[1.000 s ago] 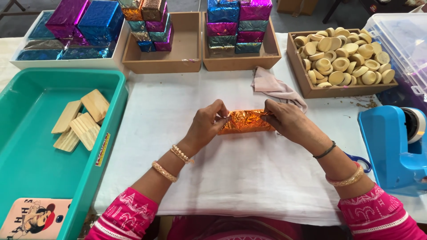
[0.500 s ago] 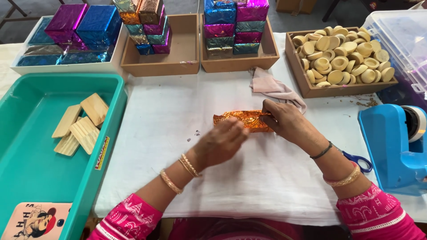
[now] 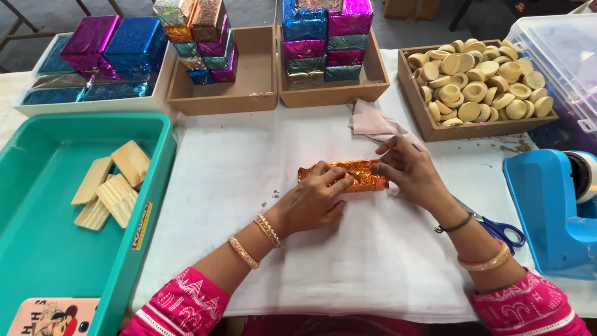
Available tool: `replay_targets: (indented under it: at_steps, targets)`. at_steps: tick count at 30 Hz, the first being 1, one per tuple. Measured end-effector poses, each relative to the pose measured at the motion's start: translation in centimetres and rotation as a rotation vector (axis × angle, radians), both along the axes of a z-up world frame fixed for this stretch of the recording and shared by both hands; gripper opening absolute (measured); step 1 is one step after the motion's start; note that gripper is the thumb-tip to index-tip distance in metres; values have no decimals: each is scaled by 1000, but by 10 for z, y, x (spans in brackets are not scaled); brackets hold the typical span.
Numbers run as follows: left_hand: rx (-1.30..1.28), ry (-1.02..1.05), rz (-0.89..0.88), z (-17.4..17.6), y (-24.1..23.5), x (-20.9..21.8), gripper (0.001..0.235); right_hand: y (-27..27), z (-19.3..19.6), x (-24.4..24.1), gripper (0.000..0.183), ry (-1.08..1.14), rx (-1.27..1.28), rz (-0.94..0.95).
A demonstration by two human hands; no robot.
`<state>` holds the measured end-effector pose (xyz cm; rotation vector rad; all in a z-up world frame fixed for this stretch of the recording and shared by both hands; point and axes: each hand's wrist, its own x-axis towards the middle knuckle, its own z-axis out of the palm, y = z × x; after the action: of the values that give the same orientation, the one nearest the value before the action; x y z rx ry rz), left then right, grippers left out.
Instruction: The person places two small wooden discs into a rectangular wooden box and closes it. They then select a sheet of shiny orange foil, wrap the box completely, and secure the foil with clear tape.
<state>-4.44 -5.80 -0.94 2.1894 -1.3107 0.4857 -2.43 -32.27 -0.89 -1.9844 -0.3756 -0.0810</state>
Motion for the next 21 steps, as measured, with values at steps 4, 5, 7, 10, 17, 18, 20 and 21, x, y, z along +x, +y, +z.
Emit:
replay_targets:
  at_steps: [4,5,7,10,17,18,20,21]
  targets:
    - [-22,18,-23,-3,2,5,42,4,1,-6,28,108,-169,-82]
    - [-22,41,-20,-3,2,6,43,5,0,-6,23,129,-103,-60]
    - [-18,68,-20,-5,3,7,44,5,-7,-6,19,154,-34,-42]
    - [-59,78,-18,-7,4,8,43,7,-12,-8,21,86,47,-17]
    - [-91,174,-12,-5,4,6,44,14,0,-17,23,51,-322,-79]
    - [-91,169,-4,-5,4,5,44,12,-4,-16,25,-7,-343,-56]
    - [-81,165,1,-6,3,5,45,13,-1,-16,24,24,-341,-47]
    - [-72,158,8,-7,2,5,46,14,0,-16,22,51,-339,-36]
